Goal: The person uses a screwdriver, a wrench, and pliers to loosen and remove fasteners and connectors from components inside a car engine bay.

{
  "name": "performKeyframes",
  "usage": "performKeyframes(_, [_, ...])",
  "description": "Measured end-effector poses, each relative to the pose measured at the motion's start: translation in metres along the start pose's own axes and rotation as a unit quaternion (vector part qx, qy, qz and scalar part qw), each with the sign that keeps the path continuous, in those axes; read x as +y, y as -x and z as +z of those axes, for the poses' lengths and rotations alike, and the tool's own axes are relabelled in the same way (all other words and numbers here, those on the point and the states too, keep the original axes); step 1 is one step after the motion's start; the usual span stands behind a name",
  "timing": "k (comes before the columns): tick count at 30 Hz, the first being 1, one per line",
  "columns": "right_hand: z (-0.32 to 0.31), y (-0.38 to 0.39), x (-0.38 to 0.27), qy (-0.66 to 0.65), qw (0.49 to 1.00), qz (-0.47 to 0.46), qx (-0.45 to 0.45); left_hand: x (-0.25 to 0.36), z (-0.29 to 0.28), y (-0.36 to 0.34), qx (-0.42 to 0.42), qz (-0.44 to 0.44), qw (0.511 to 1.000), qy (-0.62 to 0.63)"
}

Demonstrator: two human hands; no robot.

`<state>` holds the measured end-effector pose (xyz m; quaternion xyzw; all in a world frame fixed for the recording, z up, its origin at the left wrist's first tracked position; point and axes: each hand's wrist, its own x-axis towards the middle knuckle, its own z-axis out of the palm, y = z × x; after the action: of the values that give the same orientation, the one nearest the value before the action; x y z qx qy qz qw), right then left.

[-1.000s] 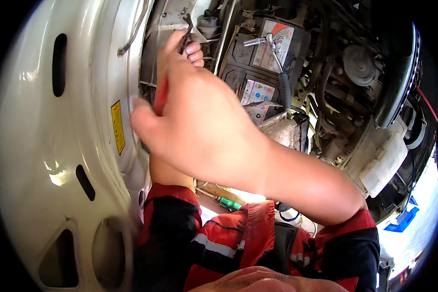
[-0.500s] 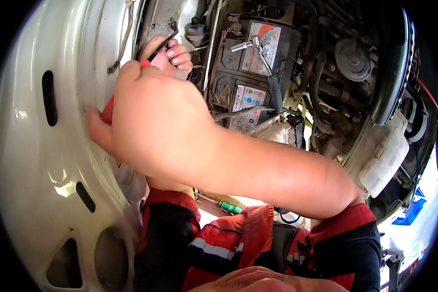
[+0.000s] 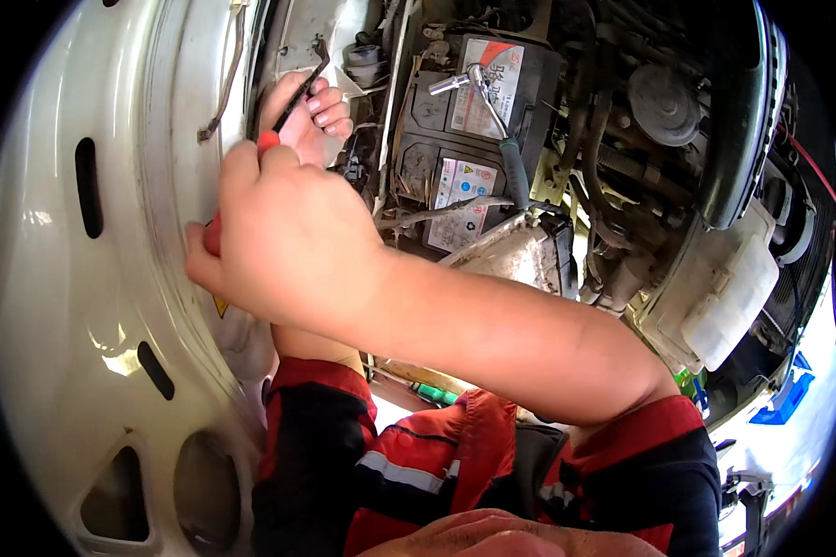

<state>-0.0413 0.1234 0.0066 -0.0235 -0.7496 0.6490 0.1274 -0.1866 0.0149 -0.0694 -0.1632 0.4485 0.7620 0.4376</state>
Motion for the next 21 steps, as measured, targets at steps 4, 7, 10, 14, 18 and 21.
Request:
performKeyframes(4, [0.019, 0.023, 0.002, 0.022, 0.998, -0.066, 0.010, 0.003, -0.018, 0.023, 0.031, 0.051, 0.998, -0.026])
performKeyframes(7, [0.021, 0.031, 0.010, 0.050, 0.995, -0.086, -0.013, -0.001, -0.024, 0.024, 0.003, 0.052, 0.998, -0.031])
performKeyframes(10, [0.021, 0.036, 0.016, 0.052, 0.995, -0.066, -0.061, -0.005, -0.027, 0.018, -0.016, 0.054, 0.998, -0.033])
performKeyframes(14, [0.023, 0.048, 0.038, 0.082, 0.993, -0.071, -0.054, -0.012, -0.022, 0.014, 0.072, 0.106, 0.987, -0.097])
performKeyframes(18, [0.006, 0.047, 0.036, 0.049, 0.994, -0.064, -0.068, 0.006, -0.020, 0.016, 0.089, 0.058, 0.977, -0.184])
performKeyframes(21, [-0.008, 0.044, 0.031, 0.033, 0.996, -0.045, -0.071, 0.000, -0.005, 0.006, 0.217, 0.165, 0.914, -0.301])
